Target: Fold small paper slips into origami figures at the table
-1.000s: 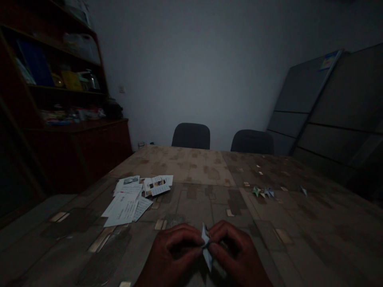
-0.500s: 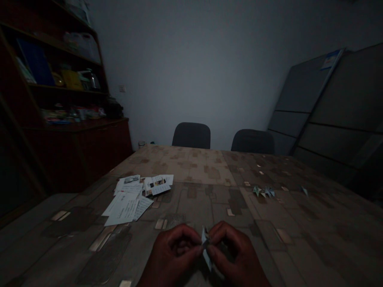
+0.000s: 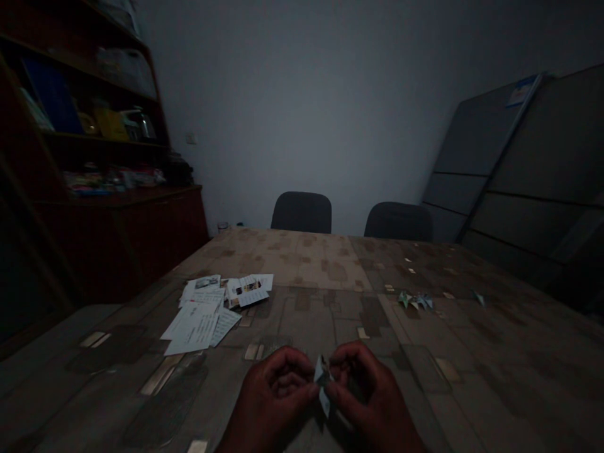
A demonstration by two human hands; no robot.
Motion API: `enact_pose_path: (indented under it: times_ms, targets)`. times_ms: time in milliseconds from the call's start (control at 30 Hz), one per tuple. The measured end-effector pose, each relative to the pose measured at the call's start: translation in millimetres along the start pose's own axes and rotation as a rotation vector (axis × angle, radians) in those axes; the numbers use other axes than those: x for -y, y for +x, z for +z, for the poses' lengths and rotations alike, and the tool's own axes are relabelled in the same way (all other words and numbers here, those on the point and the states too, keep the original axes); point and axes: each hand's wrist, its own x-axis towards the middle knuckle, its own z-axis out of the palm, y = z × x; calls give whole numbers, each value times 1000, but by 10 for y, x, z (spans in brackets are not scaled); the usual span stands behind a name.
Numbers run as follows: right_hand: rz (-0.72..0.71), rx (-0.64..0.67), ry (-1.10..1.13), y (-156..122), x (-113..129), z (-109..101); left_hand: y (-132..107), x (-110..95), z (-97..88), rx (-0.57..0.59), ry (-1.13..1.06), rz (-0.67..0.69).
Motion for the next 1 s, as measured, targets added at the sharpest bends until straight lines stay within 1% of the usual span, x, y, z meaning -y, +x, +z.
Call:
enact_pose_path:
  times_ms: [100, 233, 333, 533, 667, 800, 900, 1000]
  targets:
    - [-32, 27, -43, 2, -13, -30, 7, 3, -16, -11, 18, -8]
    - [-52, 57, -24, -5, -17, -40, 6, 21, -31, -3, 50, 51]
    - [-50, 33, -17, -15, -17, -21, -8, 27, -23, 17, 56, 100]
    - [-44, -28, -12, -32, 2, 21, -42, 11, 23, -34, 31, 83]
    - [-19, -47, -1, -38, 20, 31, -43, 14, 28, -32, -9, 88]
    - [43, -71, 25, -40, 46, 57, -32, 12, 20, -38, -6, 78]
    - [136, -87, 45, -32, 64, 80, -20, -8, 8, -15, 41, 55]
    - [231, -87, 119, -10, 50, 80, -8, -33, -7, 15, 114, 56]
